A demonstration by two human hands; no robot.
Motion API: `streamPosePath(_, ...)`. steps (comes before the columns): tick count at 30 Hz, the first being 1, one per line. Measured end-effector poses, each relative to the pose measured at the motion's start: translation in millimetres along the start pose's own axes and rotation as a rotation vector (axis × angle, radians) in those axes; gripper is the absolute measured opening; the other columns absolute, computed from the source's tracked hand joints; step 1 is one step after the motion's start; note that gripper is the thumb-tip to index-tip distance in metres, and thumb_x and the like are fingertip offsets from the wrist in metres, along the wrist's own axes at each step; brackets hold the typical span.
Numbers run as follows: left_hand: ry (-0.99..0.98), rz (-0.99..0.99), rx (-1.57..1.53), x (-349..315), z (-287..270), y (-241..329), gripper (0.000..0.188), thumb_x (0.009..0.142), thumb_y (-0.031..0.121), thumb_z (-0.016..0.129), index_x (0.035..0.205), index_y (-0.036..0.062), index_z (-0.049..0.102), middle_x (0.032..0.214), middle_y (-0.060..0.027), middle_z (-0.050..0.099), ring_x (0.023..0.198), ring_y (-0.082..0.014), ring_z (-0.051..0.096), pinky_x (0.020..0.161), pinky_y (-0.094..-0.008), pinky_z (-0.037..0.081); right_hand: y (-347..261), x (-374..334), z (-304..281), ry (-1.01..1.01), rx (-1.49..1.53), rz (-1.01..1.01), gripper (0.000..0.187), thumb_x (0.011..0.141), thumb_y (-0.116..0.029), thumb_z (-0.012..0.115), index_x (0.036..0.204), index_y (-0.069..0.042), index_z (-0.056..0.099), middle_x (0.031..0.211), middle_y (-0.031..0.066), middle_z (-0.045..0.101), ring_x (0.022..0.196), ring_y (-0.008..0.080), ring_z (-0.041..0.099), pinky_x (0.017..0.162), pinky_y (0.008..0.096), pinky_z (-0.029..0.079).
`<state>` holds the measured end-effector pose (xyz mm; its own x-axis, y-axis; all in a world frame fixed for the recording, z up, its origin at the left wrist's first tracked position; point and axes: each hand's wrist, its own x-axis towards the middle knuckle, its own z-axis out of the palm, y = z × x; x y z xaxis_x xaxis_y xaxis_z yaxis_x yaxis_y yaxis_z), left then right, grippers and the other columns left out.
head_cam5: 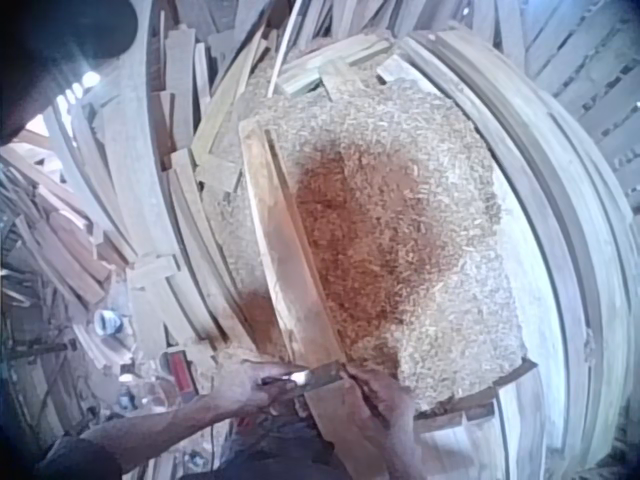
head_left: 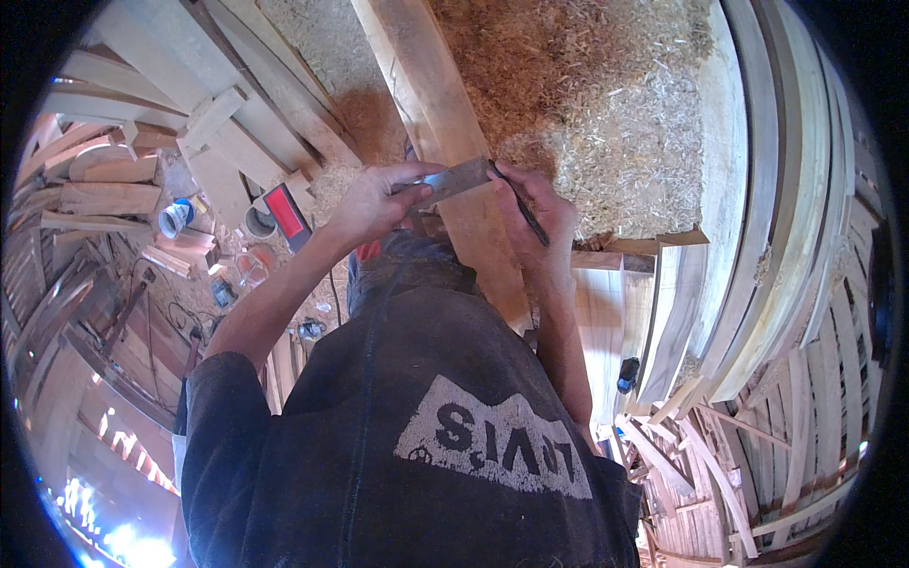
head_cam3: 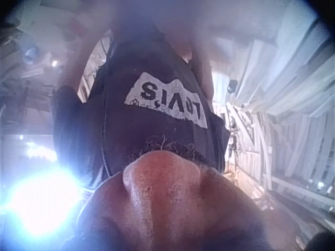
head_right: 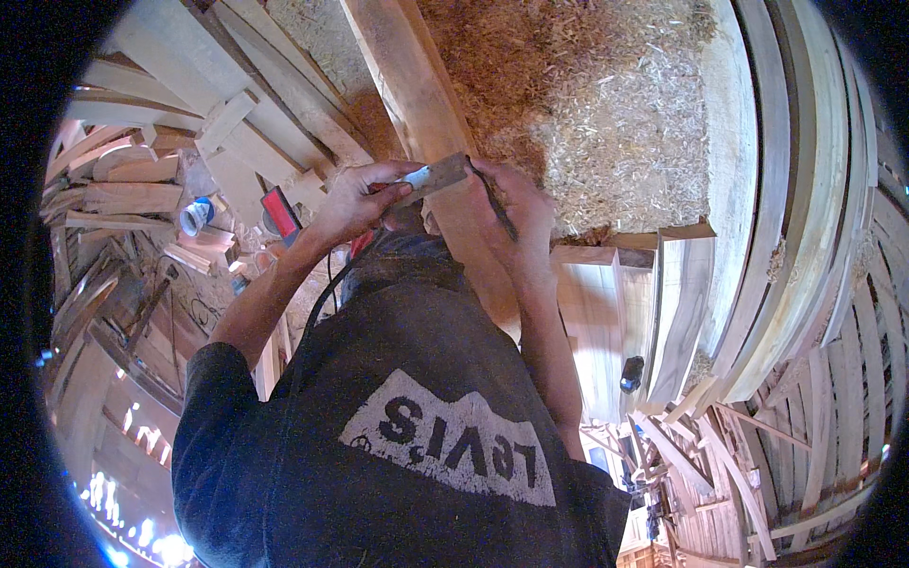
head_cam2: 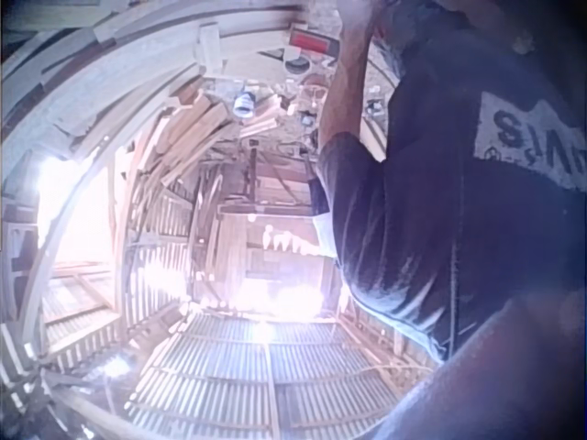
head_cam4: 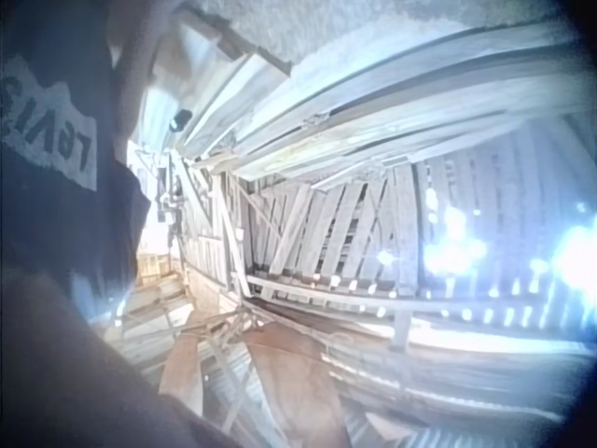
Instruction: The person measures and marks wooden planks with a try square and pencil, then uses a circular saw to cut the planks. The person handles multiple planks, aligns them, and cuts them to size in a workshop setting.
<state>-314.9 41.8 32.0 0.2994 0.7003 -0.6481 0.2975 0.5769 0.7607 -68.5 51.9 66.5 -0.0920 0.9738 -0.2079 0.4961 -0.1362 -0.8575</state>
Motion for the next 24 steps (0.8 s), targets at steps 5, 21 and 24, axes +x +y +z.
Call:
streamPosePath(5, -0.024, -0.051, 0.043, -1, -2, 10, 0.033, 0.104, 0.011, 0.064, 0.137, 0.0109, 0.069, 0.112, -0.0043, 0.075, 0.092, -0.0134, 0.071, 0.067, -0.0314, 0.064, 0, 3, 1, 0.022, -0.023, -0.061, 0.02, 0.092, -0.005, 0.073, 0.111, -0.004, 0.077, 0.106, 0.015, 0.078, 0.096, 0.0295, 0.077, 0.086, 0.0363, 0.059)
streamPosePath(21, 0.025, -0.009, 0.038, -5, -1, 11, 0.033, 0.103, 0.011, 0.066, 0.136, 0.0115, 0.07, 0.099, -0.0042, 0.077, 0.077, -0.0105, 0.069, 0.061, -0.0286, 0.06, -10, 7, 2, 0.009, -0.035, -0.029, 0.022, 0.092, -0.01, 0.073, 0.113, -0.004, 0.076, 0.099, 0.0166, 0.078, 0.088, 0.0314, 0.077, 0.079, 0.0367, 0.06)
streamPosePath(24, 0.018, -0.006, 0.031, -5, -2, 13, 0.033, 0.103, 0.011, 0.066, 0.136, 0.0102, 0.07, 0.097, -0.0047, 0.076, 0.072, -0.0101, 0.068, 0.059, -0.0287, 0.06, -4, 6, 4, 0.032, -0.024, -0.045, 0.02, 0.093, -0.009, 0.073, 0.112, -0.004, 0.076, 0.098, 0.0169, 0.077, 0.086, 0.0318, 0.077, 0.078, 0.0377, 0.06)
